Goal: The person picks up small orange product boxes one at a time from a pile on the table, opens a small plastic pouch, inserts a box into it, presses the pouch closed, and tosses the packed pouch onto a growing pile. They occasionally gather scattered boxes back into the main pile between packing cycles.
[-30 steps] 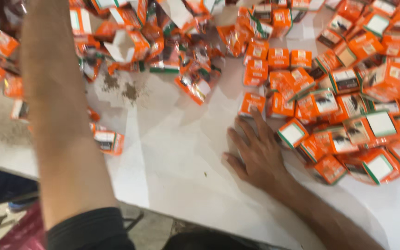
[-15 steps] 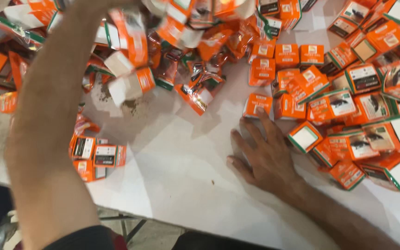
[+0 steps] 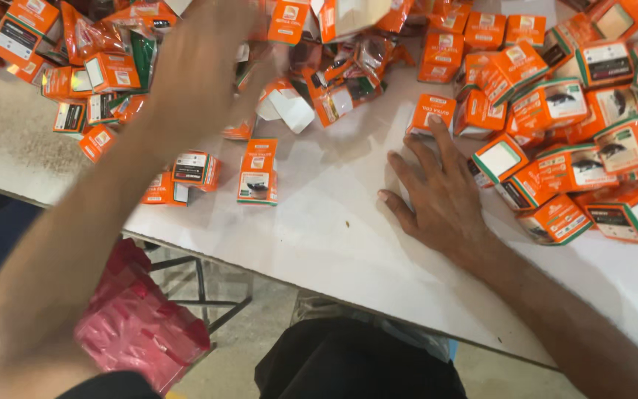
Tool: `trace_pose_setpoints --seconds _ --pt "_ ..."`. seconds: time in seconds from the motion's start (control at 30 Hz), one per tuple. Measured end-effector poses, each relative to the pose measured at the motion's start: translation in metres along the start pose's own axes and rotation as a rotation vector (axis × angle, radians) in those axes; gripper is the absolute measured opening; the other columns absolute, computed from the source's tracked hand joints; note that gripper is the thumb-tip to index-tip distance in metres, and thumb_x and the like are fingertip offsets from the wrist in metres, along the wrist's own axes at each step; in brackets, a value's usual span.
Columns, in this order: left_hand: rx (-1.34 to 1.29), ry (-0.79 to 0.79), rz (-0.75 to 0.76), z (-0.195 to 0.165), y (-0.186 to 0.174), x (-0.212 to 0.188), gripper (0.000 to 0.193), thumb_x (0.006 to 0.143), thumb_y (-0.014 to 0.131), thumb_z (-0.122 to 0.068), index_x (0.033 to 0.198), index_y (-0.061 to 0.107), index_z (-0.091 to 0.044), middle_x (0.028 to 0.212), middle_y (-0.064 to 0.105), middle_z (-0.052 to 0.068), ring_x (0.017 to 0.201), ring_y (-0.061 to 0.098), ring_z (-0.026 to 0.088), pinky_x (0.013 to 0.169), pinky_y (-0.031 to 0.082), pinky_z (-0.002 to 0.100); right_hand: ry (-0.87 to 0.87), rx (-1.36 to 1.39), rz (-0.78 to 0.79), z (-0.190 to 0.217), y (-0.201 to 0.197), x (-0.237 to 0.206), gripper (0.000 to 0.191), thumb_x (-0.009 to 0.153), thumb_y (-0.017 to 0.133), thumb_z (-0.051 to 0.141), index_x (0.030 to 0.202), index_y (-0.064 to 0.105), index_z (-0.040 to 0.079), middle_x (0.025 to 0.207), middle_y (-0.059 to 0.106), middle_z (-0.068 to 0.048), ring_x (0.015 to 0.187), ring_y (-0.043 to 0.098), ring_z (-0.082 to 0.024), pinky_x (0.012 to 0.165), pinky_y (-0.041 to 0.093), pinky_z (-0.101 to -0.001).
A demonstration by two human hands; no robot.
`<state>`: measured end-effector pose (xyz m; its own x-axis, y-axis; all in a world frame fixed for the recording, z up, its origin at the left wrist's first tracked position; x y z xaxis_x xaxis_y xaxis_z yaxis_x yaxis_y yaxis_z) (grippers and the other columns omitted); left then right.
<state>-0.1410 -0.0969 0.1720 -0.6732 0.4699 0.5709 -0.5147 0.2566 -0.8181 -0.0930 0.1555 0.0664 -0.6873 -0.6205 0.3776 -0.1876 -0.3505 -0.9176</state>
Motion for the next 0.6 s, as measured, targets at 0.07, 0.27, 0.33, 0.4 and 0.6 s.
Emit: trace_pose_setpoints --seconds 0.07,0.27,0.33,0.4,0.6 --pt "0.161 -0.175 0.328 -0.032 0.008 -0.055 0.075 0.085 0.067 -0.066 0.124 0.062 -0.002 0.103 0.070 0.017 0.086 0.070 0.035 0.062 0.054 0.047 0.009 -0.005 -0.057 0.004 -0.008 -0.001 0.056 0.097 0.068 0.046 0.132 0.068 0.002 0.147 0.052 -0.023 0.148 0.036 -0.045 0.113 0.039 -0.0595" --pt "-0.529 -0.552 0.258 -0.066 0.030 -0.094 0.050 0.096 0.069 -0.027 0.135 0.052 -0.002 0.119 0.069 0.019 0.085 0.072 0.030 0.073 0.059 0.043 0.137 0.745 0.042 0.021 0.007 -0.015 0.076 0.098 0.068 0.044 0.150 0.039 -0.003 0.151 0.043 -0.024 0.141 0.044 -0.037 0.115 0.041 -0.0475" --pt "-1.239 -0.531 0.057 -0.095 0.034 -0.078 0.048 0.107 0.061 -0.020 0.146 0.041 0.001 0.129 0.057 0.022 0.114 0.063 0.033 0.096 0.057 0.041 0.168 1.267 0.165 0.030 0.027 -0.025 0.079 0.102 0.064 0.037 0.155 0.017 0.002 0.157 0.035 -0.019 0.147 0.036 -0.032 0.117 0.032 -0.0439" --pt "-1.414 -0.432 0.206 -0.138 0.056 -0.062 0.043 0.105 0.060 -0.020 0.138 0.042 0.000 0.129 0.054 0.020 0.123 0.057 0.032 0.103 0.047 0.040 0.215 1.545 0.170 0.027 0.043 -0.034 0.076 0.105 0.062 0.031 0.157 0.014 0.002 0.157 0.036 -0.016 0.148 0.035 -0.028 0.119 0.031 -0.0415" --pt "-0.539 -0.141 -0.103 -0.101 0.076 -0.013 0.018 0.102 0.069 -0.011 0.115 0.058 -0.009 0.123 0.057 0.012 0.108 0.063 0.032 0.088 0.054 0.044 0.577 1.047 0.002 -0.043 0.055 -0.069 0.046 0.111 0.059 0.016 0.144 0.038 -0.006 0.130 0.048 -0.028 0.117 0.044 -0.044 0.101 0.039 -0.0503"
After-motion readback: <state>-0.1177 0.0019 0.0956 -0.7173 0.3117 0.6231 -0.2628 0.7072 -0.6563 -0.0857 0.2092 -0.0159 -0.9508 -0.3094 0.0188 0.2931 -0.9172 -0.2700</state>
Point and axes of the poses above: each hand's wrist, its own x-axis towards the middle knuckle, its own y-axis out of the palm, z = x × y, the point moved 8 cm from there along x, towards the middle knuckle
